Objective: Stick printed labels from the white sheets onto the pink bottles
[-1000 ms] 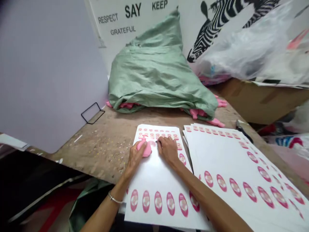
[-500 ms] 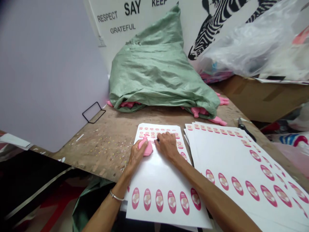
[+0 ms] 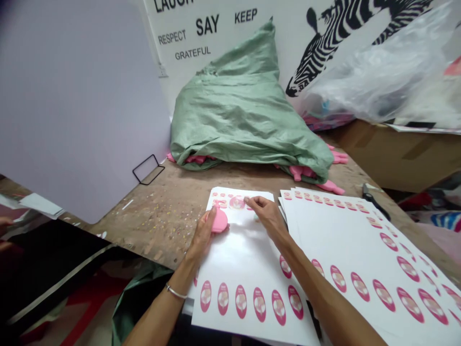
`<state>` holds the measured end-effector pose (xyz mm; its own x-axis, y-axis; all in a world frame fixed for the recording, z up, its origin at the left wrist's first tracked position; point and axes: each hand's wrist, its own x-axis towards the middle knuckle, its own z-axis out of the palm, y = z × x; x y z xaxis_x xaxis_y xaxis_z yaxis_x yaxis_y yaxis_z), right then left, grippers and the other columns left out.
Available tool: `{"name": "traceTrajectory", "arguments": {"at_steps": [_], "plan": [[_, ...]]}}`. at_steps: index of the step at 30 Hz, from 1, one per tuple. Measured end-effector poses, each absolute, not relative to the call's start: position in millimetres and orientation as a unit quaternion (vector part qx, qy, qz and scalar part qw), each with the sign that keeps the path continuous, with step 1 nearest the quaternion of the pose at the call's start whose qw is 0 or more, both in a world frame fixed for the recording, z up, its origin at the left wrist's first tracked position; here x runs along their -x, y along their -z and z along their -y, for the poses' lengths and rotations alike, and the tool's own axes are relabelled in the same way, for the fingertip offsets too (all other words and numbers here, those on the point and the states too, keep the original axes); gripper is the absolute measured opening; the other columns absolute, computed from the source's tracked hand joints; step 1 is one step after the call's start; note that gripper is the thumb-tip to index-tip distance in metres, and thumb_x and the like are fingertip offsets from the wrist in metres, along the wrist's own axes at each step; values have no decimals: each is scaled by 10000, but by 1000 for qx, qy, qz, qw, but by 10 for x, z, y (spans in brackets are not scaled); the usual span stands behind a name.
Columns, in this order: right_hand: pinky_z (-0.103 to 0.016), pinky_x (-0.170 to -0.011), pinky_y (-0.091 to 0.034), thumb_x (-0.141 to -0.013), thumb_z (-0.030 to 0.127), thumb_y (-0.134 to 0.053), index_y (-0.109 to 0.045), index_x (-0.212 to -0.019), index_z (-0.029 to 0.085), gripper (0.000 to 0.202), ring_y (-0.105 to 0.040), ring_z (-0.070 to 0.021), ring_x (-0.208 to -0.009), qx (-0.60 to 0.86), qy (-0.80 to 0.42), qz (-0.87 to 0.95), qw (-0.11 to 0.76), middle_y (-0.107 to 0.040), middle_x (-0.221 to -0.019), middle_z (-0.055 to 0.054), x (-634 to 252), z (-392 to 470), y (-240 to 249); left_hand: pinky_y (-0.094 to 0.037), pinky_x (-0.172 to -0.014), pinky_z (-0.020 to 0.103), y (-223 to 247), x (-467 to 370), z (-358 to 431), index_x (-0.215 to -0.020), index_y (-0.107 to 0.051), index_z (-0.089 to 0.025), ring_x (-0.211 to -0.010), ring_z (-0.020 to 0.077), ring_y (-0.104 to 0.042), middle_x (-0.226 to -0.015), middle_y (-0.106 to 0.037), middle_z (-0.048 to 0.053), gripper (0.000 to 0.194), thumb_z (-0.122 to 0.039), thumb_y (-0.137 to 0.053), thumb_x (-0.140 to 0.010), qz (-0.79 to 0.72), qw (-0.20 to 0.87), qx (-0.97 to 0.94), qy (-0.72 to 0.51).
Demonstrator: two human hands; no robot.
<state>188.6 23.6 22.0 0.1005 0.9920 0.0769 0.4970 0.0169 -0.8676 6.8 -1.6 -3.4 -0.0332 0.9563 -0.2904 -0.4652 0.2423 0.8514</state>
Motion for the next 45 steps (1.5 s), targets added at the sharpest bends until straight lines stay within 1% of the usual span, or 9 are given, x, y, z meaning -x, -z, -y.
{"name": "traceTrajectory", "arguments": {"at_steps": [3, 6, 9, 15, 20, 24, 30, 40, 45], "plan": [[-259, -635, -458, -724, 561, -629, -678, -851, 194, 392, -575, -147, -705, 585, -389, 543, 460, -674, -808, -21, -1773, -2, -341, -562, -633, 392, -105, -75, 107, -1021, -591, -101, -644, 216, -655, -840, -666, 114, 563, -610, -518, -792, -404, 690, -227, -556], [-316, -782, -484, -706, 515, -674, -716, -918, 201, 381, -617, -204, -870, 541, -441, 532, 479, -703, -952, -54, -1604, 195, -426, -573, -629, 391, -240, -94, 215, -1067, -602, -84, -677, 231, -668, -901, -685, 152, 611, -624, -453, -823, -377, 709, -228, -550], [-358, -854, -480, -708, 482, -685, -734, -880, 197, 337, -629, -235, -924, 523, -450, 539, 483, -716, -929, -58, -1515, 289, -458, -577, -637, 398, -321, -112, 294, -1017, -628, -85, -702, 238, -671, -916, -690, 154, 623, -644, -437, -820, -368, 709, -245, -549], [-361, -823, -502, -727, 456, -680, -741, -902, 209, 308, -640, -237, -896, 523, -439, 556, 473, -722, -906, -42, -1516, 324, -472, -572, -660, 440, -354, -108, 348, -998, -629, -91, -726, 258, -682, -919, -691, 152, 661, -685, -412, -806, -367, 707, -257, -547], [-364, -796, -511, -751, 457, -656, -732, -958, 208, 333, -632, -245, -910, 517, -426, 575, 470, -716, -940, -52, -1504, 340, -486, -569, -691, 426, -373, -102, 357, -1021, -625, -106, -744, 251, -689, -886, -701, 134, 626, -657, -396, -832, -368, 708, -262, -543], [-346, -759, -514, -740, 460, -664, -734, -923, 199, 326, -636, -235, -874, 523, -423, 570, 472, -718, -907, -53, -1488, 337, -480, -571, -691, 422, -369, -101, 365, -1035, -628, -113, -757, 249, -690, -912, -701, 131, 611, -640, -382, -848, -371, 703, -269, -544], [-306, -719, -510, -731, 446, -681, -731, -892, 197, 301, -635, -193, -791, 525, -423, 564, 476, -719, -891, -37, -1478, 331, -451, -574, -676, 426, -375, -91, 379, -1028, -614, -109, -771, 259, -689, -926, -698, 136, 595, -626, -372, -860, -369, 698, -272, -550], [-320, -704, -517, -737, 452, -671, -726, -900, 187, 316, -630, -198, -774, 518, -417, 571, 482, -712, -881, -46, -1468, 336, -463, -571, -696, 421, -389, -82, 388, -1024, -617, -121, -775, 251, -687, -936, -695, 131, 588, -631, -378, -854, -370, 699, -268, -550], [-320, -695, -507, -744, 465, -658, -725, -903, 185, 329, -619, -196, -765, 518, -407, 581, 478, -706, -857, -45, -1466, 343, -476, -565, -710, 423, -394, -76, 383, -1028, -621, -127, -771, 246, -682, -927, -694, 127, 629, -670, -374, -830, -370, 705, -265, -543]]}}
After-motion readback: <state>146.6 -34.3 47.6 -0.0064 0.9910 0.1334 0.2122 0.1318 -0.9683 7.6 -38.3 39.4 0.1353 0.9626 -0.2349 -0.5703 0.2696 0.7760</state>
